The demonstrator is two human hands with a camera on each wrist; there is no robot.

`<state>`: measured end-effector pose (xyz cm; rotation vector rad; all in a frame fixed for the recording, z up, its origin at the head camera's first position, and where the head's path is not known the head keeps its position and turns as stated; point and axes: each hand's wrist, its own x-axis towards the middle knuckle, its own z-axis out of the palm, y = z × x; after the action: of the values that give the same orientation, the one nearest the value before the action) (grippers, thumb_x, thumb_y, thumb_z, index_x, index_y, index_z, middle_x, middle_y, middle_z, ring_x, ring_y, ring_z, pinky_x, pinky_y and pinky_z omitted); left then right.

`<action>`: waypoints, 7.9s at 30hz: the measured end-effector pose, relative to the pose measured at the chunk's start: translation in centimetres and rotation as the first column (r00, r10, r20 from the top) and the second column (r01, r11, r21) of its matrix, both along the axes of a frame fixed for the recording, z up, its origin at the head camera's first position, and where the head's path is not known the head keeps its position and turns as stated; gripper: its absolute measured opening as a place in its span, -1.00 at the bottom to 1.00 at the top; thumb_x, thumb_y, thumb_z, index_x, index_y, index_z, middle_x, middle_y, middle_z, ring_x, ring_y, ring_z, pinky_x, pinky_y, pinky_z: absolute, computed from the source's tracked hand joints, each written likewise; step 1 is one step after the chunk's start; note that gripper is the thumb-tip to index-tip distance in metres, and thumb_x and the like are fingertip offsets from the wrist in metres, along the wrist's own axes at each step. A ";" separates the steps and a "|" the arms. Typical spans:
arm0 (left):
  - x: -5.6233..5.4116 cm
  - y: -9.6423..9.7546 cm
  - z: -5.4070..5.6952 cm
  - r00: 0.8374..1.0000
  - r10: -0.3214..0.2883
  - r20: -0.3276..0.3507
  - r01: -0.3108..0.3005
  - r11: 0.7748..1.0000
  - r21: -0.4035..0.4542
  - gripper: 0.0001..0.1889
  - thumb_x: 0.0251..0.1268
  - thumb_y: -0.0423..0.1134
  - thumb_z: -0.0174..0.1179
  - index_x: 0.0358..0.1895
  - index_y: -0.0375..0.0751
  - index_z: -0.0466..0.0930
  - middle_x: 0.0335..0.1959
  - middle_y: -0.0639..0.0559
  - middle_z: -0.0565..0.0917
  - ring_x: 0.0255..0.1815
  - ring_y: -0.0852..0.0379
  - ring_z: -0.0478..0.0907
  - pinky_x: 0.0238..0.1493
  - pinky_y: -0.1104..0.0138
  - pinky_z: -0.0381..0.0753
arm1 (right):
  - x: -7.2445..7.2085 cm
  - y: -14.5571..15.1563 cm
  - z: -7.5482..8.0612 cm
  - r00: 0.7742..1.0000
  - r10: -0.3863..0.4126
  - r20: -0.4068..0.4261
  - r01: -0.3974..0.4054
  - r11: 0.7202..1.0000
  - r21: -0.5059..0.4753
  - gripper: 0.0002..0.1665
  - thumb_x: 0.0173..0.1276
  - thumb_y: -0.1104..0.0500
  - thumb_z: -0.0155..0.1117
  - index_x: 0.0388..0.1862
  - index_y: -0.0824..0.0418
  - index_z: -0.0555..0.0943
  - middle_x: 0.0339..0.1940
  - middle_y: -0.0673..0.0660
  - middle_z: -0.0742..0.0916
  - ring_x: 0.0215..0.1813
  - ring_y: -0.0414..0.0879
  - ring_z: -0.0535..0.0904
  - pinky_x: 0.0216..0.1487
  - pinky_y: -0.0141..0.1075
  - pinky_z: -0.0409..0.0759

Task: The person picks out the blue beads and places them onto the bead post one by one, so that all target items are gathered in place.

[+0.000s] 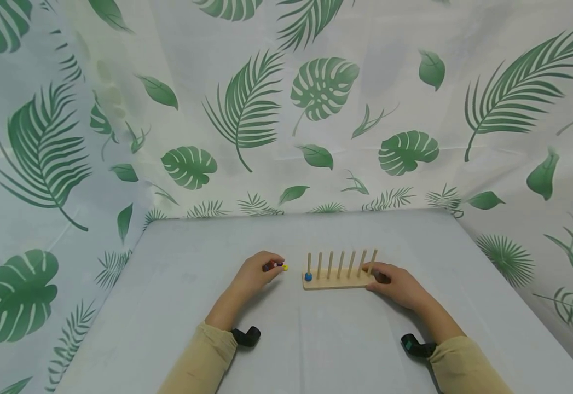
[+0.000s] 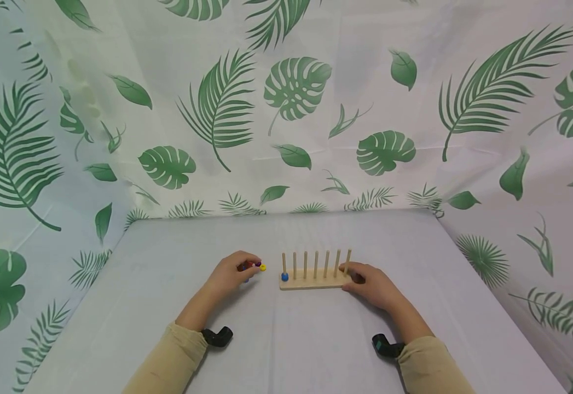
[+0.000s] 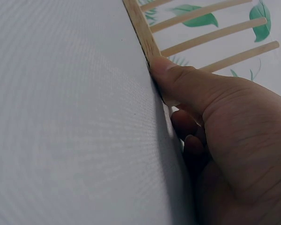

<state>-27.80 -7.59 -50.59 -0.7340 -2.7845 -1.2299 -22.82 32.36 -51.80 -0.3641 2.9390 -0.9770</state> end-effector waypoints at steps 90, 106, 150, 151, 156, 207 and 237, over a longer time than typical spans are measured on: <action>0.7 -3.2 -2.0 0.992 0.126 -0.024 -0.128 0.982 -0.140 -0.81 0.31 -0.13 0.32 -0.06 0.00 0.68 -0.10 0.09 0.65 -0.19 0.20 0.48 -0.08 0.25 0.51 | -0.1 0.0 -0.1 1.000 -0.006 0.000 0.006 1.000 0.016 -0.40 0.27 -0.17 0.38 0.29 -0.11 0.55 0.29 0.18 0.61 0.27 0.18 0.53 0.20 0.17 0.47; 1.0 -3.2 -1.9 0.982 0.187 0.019 -0.186 0.982 -0.036 -0.82 0.35 -0.12 0.27 -0.04 0.01 0.65 -0.05 0.06 0.68 -0.07 0.11 0.58 0.03 0.14 0.57 | 0.1 -0.1 0.2 1.000 -0.004 -0.003 0.004 1.000 0.018 -0.40 0.28 -0.15 0.39 0.28 -0.08 0.56 0.32 0.19 0.60 0.33 0.24 0.49 0.23 0.19 0.46; 1.0 5.3 5.9 0.997 -0.041 -0.066 0.049 0.991 0.122 -0.73 0.37 -0.03 0.25 0.04 -0.01 0.67 -0.02 0.16 0.68 -0.10 0.21 0.56 -0.10 0.35 0.55 | 0.0 0.1 0.0 1.000 0.007 -0.005 -0.007 1.000 0.001 -0.39 0.28 -0.16 0.38 0.29 -0.10 0.55 0.32 0.18 0.60 0.32 0.24 0.49 0.24 0.19 0.45; 1.0 5.4 5.9 0.997 -0.044 -0.067 0.052 0.991 0.122 -0.73 0.37 -0.03 0.25 0.04 0.00 0.67 -0.02 0.17 0.68 -0.11 0.22 0.56 -0.10 0.36 0.55 | 0.0 0.1 0.0 1.000 0.007 -0.003 -0.007 1.000 0.001 -0.39 0.28 -0.16 0.38 0.30 -0.10 0.55 0.32 0.18 0.59 0.33 0.24 0.49 0.24 0.19 0.45; 1.3 5.9 5.6 0.997 -0.058 -0.060 0.064 0.992 0.113 -0.75 0.37 -0.03 0.25 0.04 0.05 0.67 -0.02 0.19 0.68 -0.11 0.24 0.56 -0.10 0.36 0.55 | 0.1 0.0 0.1 1.000 0.007 0.001 -0.007 1.000 0.003 -0.39 0.28 -0.15 0.38 0.30 -0.09 0.54 0.33 0.19 0.59 0.35 0.26 0.47 0.25 0.20 0.44; 1.2 6.3 -0.3 0.993 -0.018 0.120 0.018 1.000 -0.005 -0.81 0.34 -0.03 0.28 -0.05 0.12 0.67 -0.05 0.19 0.67 -0.14 0.26 0.57 -0.21 0.39 0.54 | 0.0 -0.2 0.4 1.000 -0.007 0.008 0.007 1.000 0.009 -0.39 0.28 -0.15 0.38 0.30 -0.10 0.54 0.31 0.21 0.60 0.33 0.26 0.47 0.25 0.22 0.42; -0.2 -1.3 0.2 0.971 0.215 0.103 -0.215 0.977 -0.018 -0.75 0.36 -0.11 0.27 0.05 -0.01 0.67 0.02 0.07 0.67 0.00 0.05 0.60 -0.03 0.16 0.61 | 0.0 0.2 -0.1 1.000 0.003 -0.005 -0.002 1.000 0.010 -0.40 0.27 -0.19 0.37 0.29 -0.13 0.55 0.29 0.17 0.61 0.26 0.19 0.53 0.18 0.17 0.48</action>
<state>-28.01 -8.88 -50.42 -0.3644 -2.8571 -1.2519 -22.85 32.52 -51.90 -0.3706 2.9464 -0.9622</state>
